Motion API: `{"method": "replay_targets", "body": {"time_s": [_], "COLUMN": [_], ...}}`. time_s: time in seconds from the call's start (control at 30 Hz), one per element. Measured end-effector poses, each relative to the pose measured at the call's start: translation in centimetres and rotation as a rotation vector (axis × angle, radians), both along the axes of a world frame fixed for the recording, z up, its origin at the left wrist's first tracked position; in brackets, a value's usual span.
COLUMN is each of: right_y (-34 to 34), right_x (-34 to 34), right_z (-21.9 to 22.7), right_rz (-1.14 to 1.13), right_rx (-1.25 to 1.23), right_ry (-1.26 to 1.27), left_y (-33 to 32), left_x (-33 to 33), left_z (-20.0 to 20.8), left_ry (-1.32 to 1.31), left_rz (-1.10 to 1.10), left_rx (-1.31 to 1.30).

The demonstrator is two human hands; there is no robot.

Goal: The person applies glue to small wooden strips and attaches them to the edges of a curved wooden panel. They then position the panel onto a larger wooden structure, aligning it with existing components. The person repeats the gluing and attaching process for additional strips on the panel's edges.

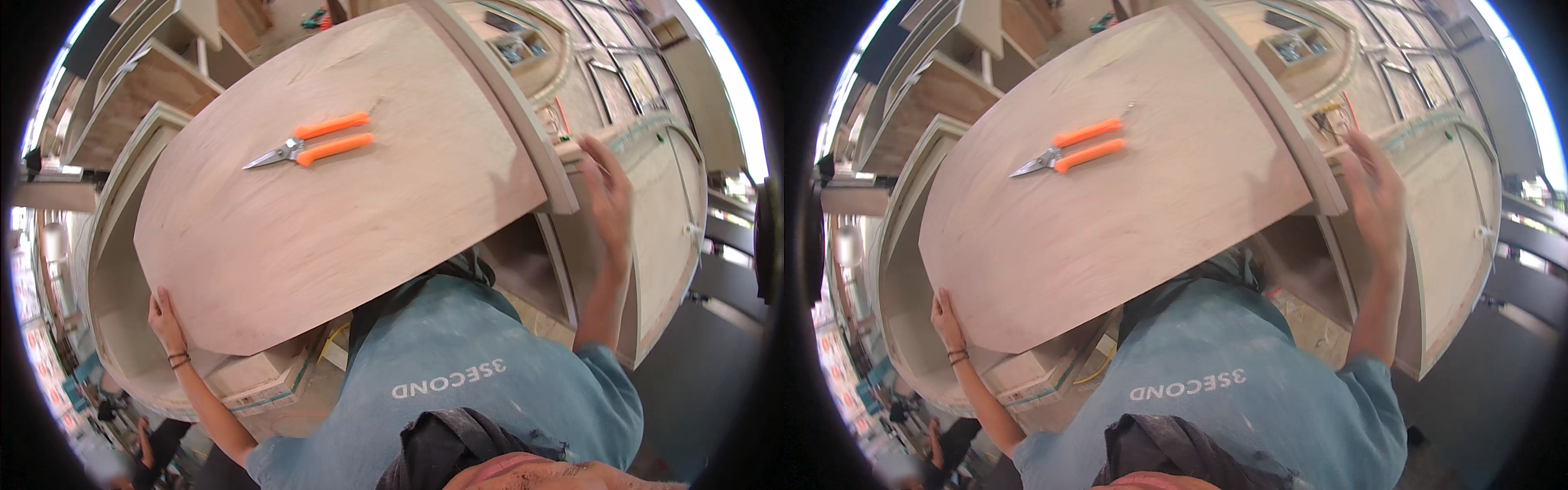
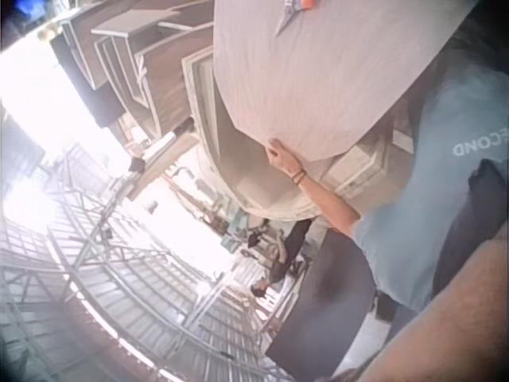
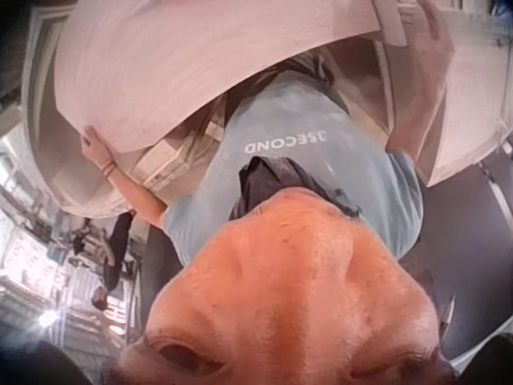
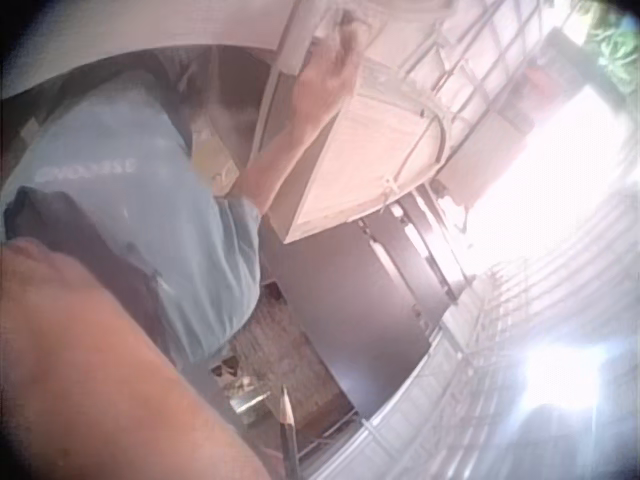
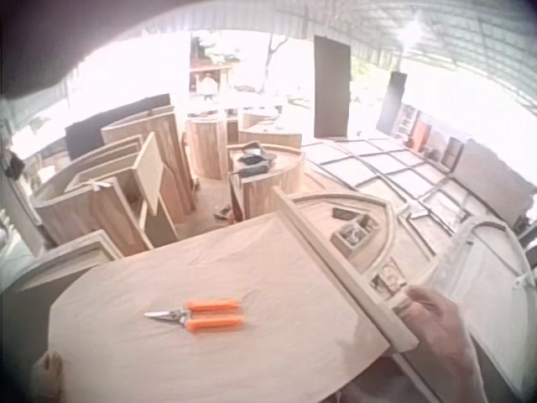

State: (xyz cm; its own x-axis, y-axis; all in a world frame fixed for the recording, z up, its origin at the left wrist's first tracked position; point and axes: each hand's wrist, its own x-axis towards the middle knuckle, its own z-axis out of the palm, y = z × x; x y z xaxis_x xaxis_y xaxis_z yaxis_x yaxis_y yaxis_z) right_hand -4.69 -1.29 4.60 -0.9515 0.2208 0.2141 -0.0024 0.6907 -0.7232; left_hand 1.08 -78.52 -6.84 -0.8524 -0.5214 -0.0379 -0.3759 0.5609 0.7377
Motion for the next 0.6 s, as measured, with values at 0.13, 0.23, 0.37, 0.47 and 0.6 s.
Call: {"method": "replay_targets", "body": {"time_s": [0.13, 0.23, 0.37, 0.47, 0.6], "right_y": [0.6, -0.2, 0.4, -0.4, -0.4], "right_x": [-2.1, -2.2, -2.0, -1.7, -1.5], "right_z": [-3.2, -2.8, -4.4, -4.2, -4.1], "right_rz": [0.065, 0.092, 0.071, 0.072, 0.138], "right_rx": [-0.122, -0.077, -0.138, -0.133, -0.027], "right_ry": [-0.289, -0.270, -0.263, -0.241, -0.241], "left_y": [0.6, 0.8, 2.2, 1.1, 0.0], "left_x": [-0.6, 0.0, -0.1, 0.1, 0.4], "left_z": [-0.1, 0.0, 1.0, 0.3, -0.5], "left_ry": [-0.015, -0.009, 0.026, -0.008, 0.005], "left_rz": [-0.003, 0.018, 0.014, 0.042, 0.028], "left_rx": [0.089, 0.109, 0.084, 0.050, -0.019]}}
